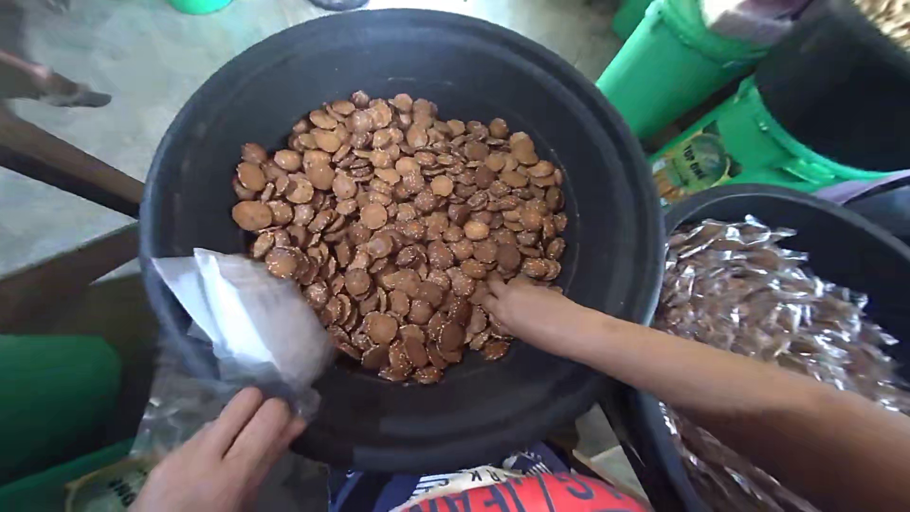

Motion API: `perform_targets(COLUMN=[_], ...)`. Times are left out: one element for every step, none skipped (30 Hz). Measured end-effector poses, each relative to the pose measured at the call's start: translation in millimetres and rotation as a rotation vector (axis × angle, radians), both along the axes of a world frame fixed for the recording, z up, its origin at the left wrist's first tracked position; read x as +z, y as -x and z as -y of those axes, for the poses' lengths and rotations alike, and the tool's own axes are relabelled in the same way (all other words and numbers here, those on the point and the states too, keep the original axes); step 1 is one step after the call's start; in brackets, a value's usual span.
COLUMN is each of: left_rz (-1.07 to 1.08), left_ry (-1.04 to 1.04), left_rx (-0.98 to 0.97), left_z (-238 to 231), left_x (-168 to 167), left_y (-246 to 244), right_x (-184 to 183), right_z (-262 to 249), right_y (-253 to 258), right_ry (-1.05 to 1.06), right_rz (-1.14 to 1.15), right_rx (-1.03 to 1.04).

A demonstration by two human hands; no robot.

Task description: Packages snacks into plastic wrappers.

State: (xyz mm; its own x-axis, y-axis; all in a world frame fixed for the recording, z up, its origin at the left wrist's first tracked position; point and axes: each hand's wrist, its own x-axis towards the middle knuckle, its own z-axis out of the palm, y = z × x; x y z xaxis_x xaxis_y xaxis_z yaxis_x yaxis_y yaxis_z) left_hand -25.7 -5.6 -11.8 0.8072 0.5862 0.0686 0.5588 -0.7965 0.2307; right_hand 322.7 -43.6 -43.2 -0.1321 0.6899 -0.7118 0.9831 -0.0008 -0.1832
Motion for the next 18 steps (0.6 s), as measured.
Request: perform_targets(left_rz=[0.041,0.083,0.122,0.163,0.205,0.260,0.325,0.396,0.453,0.495,0.526,0.539,0.542,0.559,0.596,0.647,0.689,0.713], left_ry=[0.034,0.073,0.109,0.156,0.217,0.304,0.428,0.543,0.618,0.652,0.653,0.622,0.581,0.551,0.530,0.493,0.449,0.409], left_rx=[0.020,0.027,0.026,0.024,0.018,0.015,0.017,0.017,0.016,0.015,0.027,0.068,0.120,0.152,0.140,0.095,0.041,-0.001], left_z=[2,3,4,4,2,-2,-6,-11,-17,-22,-27,-31,-35,-39,-45,-53,-62,-72], left_x=[-3,-5,-8,-9,-9,-8,-6,-6,-9,-13,-15,-13,-8,-2,3,9,15,21], left_y=[-1,-2,-4,-6,-8,-10,-12,-15,-19,-24,-31,-40,-51,-63,-77,-93,-110,-127], right_x=[-2,-3,-2,-1,-2,-4,-5,-7,-8,-9,-9,-9,-8,-8,-9,-13,-17,-18], right_z=[-1,0,0,0,0,-1,-3,-4,-3,-3,-2,-1,-1,-1,0,1,0,-2], right_y=[0,-3,-7,-13,-20,-27,-33,-37,-39,-38,-35,-30,-24,-18,-14,-14,-17,-21], right_ry=[0.012,0.014,0.011,-0.006,-0.029,-0.056,-0.063,-0.067,-0.073,-0.078,-0.082,-0.087,-0.079,-0.062,-0.052,-0.072,-0.110,-0.134], right_rz=[0.007,-0.003,-0.027,-0.067,-0.113,-0.156,-0.185,-0.202,-0.212,-0.215,-0.210,-0.197,-0.178,-0.154,-0.136,-0.139,-0.163,-0.192], right_rx=[0.004,0.006,-0.005,-0.029,-0.072,-0.122,-0.174,-0.208,-0.225,-0.235,-0.240,-0.236,-0.223,-0.202,-0.178,-0.158,-0.162,-0.203])
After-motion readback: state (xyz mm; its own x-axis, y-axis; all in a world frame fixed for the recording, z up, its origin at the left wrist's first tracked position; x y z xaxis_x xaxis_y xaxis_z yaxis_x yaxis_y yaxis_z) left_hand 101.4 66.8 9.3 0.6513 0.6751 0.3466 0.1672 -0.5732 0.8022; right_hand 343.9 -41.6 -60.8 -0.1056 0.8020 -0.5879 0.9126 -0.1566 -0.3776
